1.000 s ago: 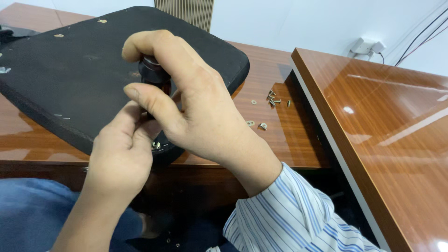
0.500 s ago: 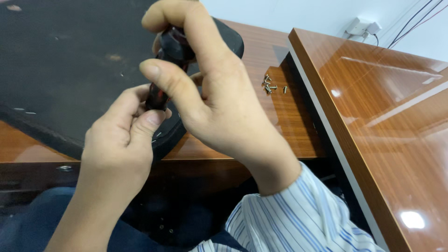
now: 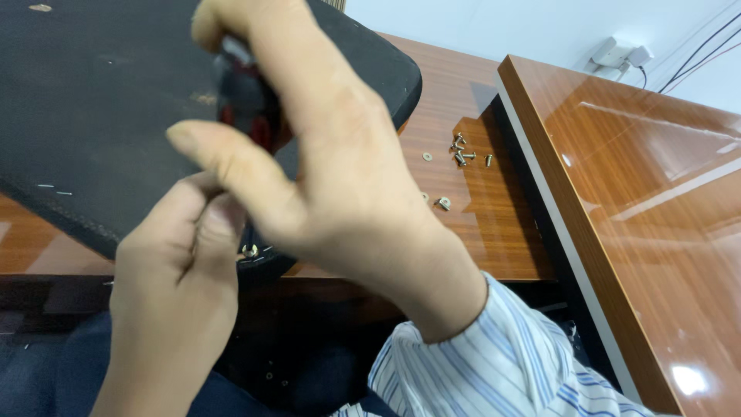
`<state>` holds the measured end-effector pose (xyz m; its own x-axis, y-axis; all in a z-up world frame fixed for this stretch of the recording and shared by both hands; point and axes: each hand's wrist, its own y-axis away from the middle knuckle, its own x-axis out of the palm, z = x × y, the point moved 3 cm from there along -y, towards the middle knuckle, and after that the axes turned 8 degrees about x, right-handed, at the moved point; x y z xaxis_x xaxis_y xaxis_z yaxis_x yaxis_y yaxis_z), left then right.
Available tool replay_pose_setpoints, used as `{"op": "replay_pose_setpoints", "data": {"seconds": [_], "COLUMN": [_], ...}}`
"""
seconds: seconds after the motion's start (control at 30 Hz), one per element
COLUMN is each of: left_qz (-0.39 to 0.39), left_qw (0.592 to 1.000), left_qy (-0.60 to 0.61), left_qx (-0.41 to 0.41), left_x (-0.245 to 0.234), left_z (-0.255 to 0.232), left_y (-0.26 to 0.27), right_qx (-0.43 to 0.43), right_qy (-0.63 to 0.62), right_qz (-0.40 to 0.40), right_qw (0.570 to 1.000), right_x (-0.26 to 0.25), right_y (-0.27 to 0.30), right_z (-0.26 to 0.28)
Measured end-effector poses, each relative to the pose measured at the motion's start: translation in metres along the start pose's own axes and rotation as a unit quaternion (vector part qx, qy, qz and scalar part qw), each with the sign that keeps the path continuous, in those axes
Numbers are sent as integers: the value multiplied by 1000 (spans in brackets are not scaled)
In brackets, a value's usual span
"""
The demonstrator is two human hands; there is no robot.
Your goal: The person uses a screwdriver to fasten screws into a black upholstered chair seat placed on a wooden table. They repeatedly pick up screws and washers, align them into pre-drilled holes, and tighten them with a screwdriver.
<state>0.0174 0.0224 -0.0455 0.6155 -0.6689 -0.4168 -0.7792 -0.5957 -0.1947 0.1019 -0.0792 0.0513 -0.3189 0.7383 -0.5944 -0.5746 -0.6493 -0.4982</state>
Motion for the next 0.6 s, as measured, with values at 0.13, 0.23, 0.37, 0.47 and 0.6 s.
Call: {"op": "replay_pose_setpoints", "data": {"seconds": [0.13,0.23,0.37,0.47,0.6], "left_qz": [-50,-79,-58,-75,-106], "left_qw": [986,982,990,985,961], "left_qy": [6,-25,-37,-96,-191], "left_qx": [158,171,124,123,172], "left_x": [-4,-7,-12,-13,-14], "left_z": [-11,-17,-24,-28,-33], "left_y": [2,-1,1,2,-2], "right_qx": [-25,-42,-68,-86,-97], "right_qy": [-44,-93,-93,-60,-63], "right_qz": [35,88,81,43,37], "right_qw": [998,991,990,994,993], "right_x": [-2,-8,-5,8,13], "right_y": [2,-1,-9,-10,-8], "right_z": [2,5,11,15,16]}}
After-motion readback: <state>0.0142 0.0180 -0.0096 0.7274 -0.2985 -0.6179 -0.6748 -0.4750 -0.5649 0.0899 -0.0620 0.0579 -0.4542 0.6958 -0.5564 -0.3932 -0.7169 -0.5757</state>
